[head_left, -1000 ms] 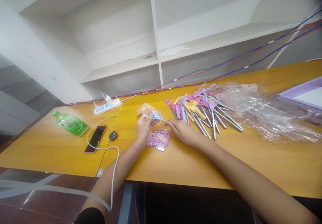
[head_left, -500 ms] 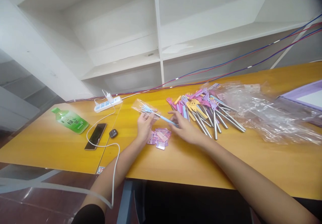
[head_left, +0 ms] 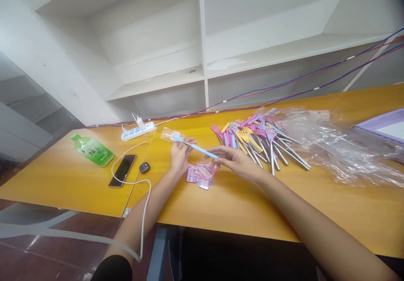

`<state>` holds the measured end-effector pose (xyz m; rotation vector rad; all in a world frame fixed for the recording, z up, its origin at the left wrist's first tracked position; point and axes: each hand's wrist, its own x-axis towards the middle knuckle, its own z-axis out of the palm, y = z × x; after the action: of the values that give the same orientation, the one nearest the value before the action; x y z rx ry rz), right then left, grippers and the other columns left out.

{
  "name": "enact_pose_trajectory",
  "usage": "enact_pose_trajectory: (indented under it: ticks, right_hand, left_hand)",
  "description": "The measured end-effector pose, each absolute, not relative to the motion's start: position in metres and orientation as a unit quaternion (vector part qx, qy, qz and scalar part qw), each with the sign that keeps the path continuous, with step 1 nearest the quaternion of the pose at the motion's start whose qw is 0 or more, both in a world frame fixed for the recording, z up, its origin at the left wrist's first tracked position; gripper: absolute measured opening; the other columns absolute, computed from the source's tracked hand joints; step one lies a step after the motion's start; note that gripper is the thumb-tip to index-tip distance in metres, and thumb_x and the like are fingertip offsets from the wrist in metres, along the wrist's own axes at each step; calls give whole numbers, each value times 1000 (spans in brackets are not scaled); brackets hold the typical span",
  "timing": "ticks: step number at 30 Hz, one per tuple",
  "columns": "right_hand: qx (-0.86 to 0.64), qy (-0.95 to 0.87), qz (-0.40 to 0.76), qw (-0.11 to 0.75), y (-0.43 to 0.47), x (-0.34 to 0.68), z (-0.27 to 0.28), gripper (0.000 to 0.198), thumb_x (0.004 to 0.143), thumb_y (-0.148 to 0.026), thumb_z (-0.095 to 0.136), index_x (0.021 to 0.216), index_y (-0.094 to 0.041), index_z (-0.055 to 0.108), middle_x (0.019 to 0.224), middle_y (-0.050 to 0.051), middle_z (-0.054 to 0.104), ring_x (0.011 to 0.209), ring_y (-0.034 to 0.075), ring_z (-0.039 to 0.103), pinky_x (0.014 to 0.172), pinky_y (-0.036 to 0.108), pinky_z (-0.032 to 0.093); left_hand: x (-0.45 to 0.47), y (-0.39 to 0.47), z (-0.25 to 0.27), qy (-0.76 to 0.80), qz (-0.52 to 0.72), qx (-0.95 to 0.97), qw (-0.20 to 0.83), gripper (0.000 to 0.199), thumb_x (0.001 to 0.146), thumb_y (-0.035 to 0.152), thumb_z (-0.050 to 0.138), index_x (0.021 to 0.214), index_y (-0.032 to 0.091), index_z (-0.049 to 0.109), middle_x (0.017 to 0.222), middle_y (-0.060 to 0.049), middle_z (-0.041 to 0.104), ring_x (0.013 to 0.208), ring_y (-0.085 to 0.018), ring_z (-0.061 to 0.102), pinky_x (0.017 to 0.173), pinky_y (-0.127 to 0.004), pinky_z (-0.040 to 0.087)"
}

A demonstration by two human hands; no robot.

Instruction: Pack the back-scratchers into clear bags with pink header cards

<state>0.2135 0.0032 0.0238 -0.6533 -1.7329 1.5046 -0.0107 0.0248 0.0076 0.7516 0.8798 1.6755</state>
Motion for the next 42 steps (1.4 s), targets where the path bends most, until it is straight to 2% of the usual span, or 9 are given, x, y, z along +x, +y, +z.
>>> enact_pose_trajectory:
  ticks: [4, 8, 13, 17, 22, 26, 31, 36, 42]
  right_hand:
    - [-297, -696, 509, 411, 8, 213, 13, 40, 84, -52, 78, 104, -20, 68, 87, 5, 76, 67, 16, 69, 65, 31, 54]
    - [-334, -751, 351, 448, 9, 213, 7, 37, 87, -58, 75, 90, -21, 71, 67, 0, 65, 57, 13, 54, 55, 28, 42]
    - [-321, -794, 234, 460, 5, 211, 9, 35, 97, -54, 64, 85, -21, 70, 76, 3, 65, 63, 14, 52, 61, 29, 43]
    - [-309, -810, 196, 458, 3, 210, 11, 25, 100, -45, 63, 97, -22, 73, 87, 5, 63, 73, 16, 56, 68, 31, 47]
    - [-323, -819, 208, 426, 3, 212, 12, 21, 100, -34, 60, 115, -26, 73, 90, 4, 60, 76, 17, 57, 71, 32, 48]
    - [-341, -818, 219, 408, 2, 213, 17, 18, 97, -35, 65, 110, -24, 70, 92, 3, 59, 77, 16, 56, 73, 32, 49]
    - [-318, -840, 197, 394, -2, 216, 21, 10, 98, -31, 61, 101, -23, 66, 99, 5, 59, 82, 16, 58, 75, 32, 49]
    - [-318, -861, 170, 359, -2, 215, 19, 14, 100, -28, 55, 107, -24, 67, 102, 6, 58, 84, 17, 60, 73, 32, 50]
    - [-323, -862, 158, 356, 0, 214, 13, 19, 99, -28, 56, 116, -24, 66, 102, 6, 59, 81, 17, 60, 71, 33, 50]
  left_hand:
    - [5, 9, 7, 373, 646, 354, 563, 49, 71, 27, 92, 104, 16, 58, 103, -10, 78, 100, -23, 76, 100, -41, 55]
    - [23, -9, 1, 379, 590, 387, 598, 50, 73, 35, 91, 105, 16, 59, 100, -10, 79, 89, -22, 76, 90, -38, 58]
    - [35, -23, -6, 377, 532, 423, 629, 45, 73, 34, 91, 103, 15, 64, 99, -8, 78, 87, -19, 75, 87, -34, 58]
    - [38, -26, -5, 366, 534, 399, 649, 45, 73, 32, 91, 106, 15, 66, 103, -9, 77, 94, -20, 74, 90, -34, 57]
    - [35, -22, -1, 368, 546, 392, 642, 49, 73, 31, 91, 112, 14, 68, 105, -12, 78, 99, -23, 74, 90, -34, 55]
    - [34, -22, 1, 374, 542, 385, 647, 48, 70, 30, 93, 109, 14, 70, 105, -13, 78, 103, -26, 74, 92, -35, 55]
    - [33, -22, -1, 365, 547, 362, 661, 43, 70, 29, 93, 103, 14, 69, 101, -10, 77, 95, -22, 74, 96, -39, 55]
    - [29, -21, -4, 349, 546, 366, 668, 40, 75, 28, 90, 106, 14, 69, 105, -11, 76, 97, -22, 74, 96, -38, 56]
    - [33, -25, 0, 348, 529, 354, 688, 45, 72, 23, 91, 109, 12, 68, 105, -15, 77, 100, -27, 75, 96, -40, 57]
